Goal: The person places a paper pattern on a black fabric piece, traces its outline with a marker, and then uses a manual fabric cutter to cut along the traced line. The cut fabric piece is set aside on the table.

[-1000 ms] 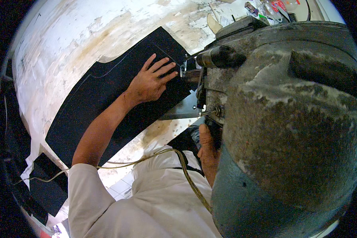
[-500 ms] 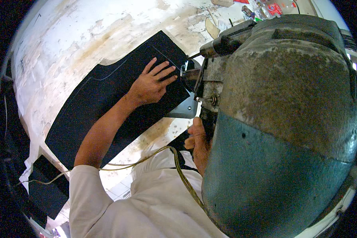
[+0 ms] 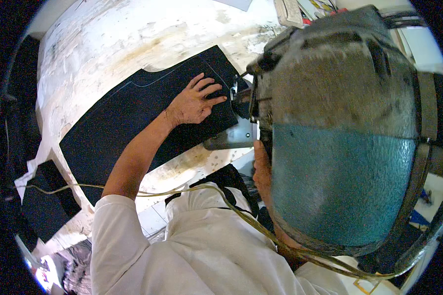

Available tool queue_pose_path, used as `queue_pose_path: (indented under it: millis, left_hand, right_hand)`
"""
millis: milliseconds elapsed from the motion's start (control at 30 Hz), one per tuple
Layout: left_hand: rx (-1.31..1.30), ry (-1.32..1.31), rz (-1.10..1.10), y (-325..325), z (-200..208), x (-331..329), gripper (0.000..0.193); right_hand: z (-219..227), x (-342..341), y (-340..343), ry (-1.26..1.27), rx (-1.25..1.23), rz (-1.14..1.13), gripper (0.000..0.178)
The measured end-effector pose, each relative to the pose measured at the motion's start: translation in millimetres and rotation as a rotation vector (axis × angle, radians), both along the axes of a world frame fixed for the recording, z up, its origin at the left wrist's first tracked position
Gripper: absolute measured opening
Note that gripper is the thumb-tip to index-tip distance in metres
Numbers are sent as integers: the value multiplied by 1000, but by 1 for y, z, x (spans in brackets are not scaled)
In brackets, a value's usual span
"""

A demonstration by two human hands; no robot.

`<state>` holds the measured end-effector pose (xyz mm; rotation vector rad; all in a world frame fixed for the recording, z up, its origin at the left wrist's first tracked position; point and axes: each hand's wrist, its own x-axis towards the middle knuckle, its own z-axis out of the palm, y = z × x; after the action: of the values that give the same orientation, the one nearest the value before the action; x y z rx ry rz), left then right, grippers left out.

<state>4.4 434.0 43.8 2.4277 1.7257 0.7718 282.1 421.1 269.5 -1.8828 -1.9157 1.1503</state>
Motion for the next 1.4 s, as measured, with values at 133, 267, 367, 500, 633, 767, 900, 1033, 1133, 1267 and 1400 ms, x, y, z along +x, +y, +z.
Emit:
queue_pose_path:
  millis: [133,267,367,500,633,767,900,1033,1133,1267,1400]
  left_hand:
    - [-21,13,4,0,-2,1,49]
    - [-58,68,16,0,-3,2,50]
    - [-73,94,19,0,-2,4,51]
    - [-81,112,21,-1,-1,5,51]
    - [-61,60,15,-1,-1,6,52]
    - [-56,29,17,0,-3,6,52]
    - [-61,14,8,0,-4,6,53]
    - [-67,12,6,0,-4,5,53]
    - [-71,14,4,0,-3,5,53]
    - [-77,10,0,1,-1,5,53]
    - [-95,22,-6,1,0,4,55]
  right_hand:
    - [12,25,18,129,-23,54,74]
    - [11,37,33,178,-46,91,67]
    - [6,45,38,142,-65,81,58]
    - [-5,61,49,210,-80,107,45]
    - [-28,79,65,28,153,281,36]
    - [-39,96,76,-171,259,368,29]
    - [-32,83,80,-131,226,303,37]
    - [5,61,86,-125,-7,308,42]
    - [22,48,91,-107,-75,326,44]
    - [27,42,95,-76,-94,343,44]
    - [23,43,95,-15,-67,327,45]
